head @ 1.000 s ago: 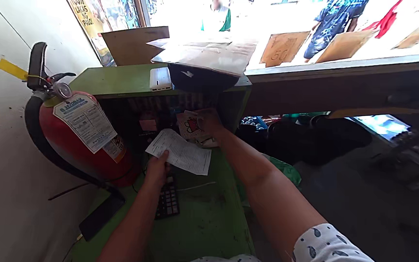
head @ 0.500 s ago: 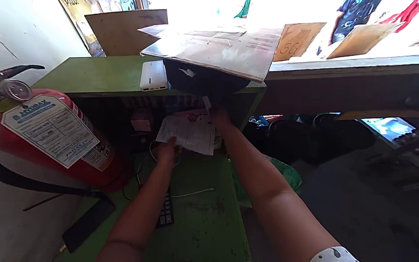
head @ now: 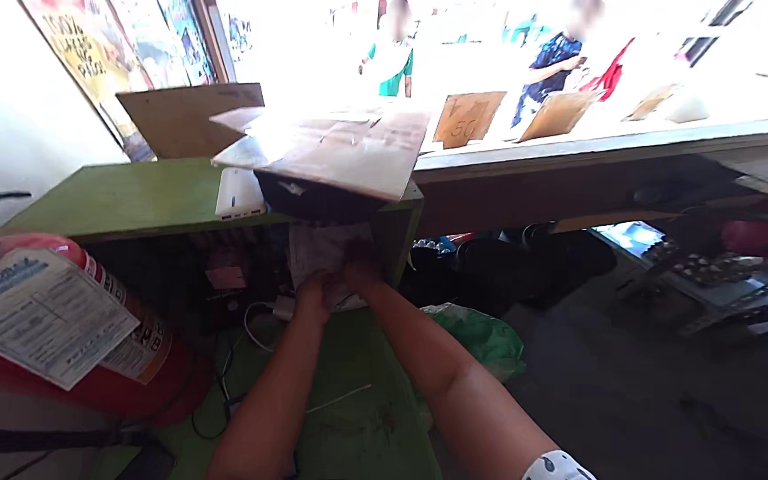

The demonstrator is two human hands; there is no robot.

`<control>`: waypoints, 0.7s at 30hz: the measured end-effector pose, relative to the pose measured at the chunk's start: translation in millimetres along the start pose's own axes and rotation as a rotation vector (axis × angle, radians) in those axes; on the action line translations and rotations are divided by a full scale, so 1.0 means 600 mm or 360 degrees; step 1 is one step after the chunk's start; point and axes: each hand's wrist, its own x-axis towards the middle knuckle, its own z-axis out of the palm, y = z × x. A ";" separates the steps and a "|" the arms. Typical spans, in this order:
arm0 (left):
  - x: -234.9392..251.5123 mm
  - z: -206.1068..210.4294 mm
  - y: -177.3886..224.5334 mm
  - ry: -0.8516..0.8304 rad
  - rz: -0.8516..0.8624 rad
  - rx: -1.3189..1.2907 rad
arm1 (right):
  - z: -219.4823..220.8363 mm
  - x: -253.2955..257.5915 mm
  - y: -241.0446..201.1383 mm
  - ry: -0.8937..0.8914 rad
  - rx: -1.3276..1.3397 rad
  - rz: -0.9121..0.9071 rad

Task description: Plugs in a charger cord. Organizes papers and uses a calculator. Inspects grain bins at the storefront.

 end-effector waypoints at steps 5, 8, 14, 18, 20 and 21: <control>-0.024 -0.019 0.006 -0.0010 0.0012 0.0055 | -0.012 -0.001 -0.008 0.0137 0.0046 0.0040; -0.033 -0.027 0.011 0.0005 0.0026 0.0079 | -0.020 -0.002 -0.016 0.0138 0.0157 0.0116; -0.057 -0.030 0.010 0.0018 0.0035 0.0095 | -0.025 -0.003 -0.017 0.0199 0.0135 0.0108; -0.067 -0.026 -0.008 0.0073 0.0001 0.0143 | -0.017 -0.006 -0.002 0.0204 0.0164 -0.0074; -0.068 -0.024 -0.018 0.0080 -0.0032 0.0161 | -0.017 -0.030 -0.003 0.0207 0.0249 -0.0154; -0.069 -0.023 -0.022 0.0072 -0.0039 0.0153 | -0.015 -0.045 -0.005 0.0230 0.0315 -0.0216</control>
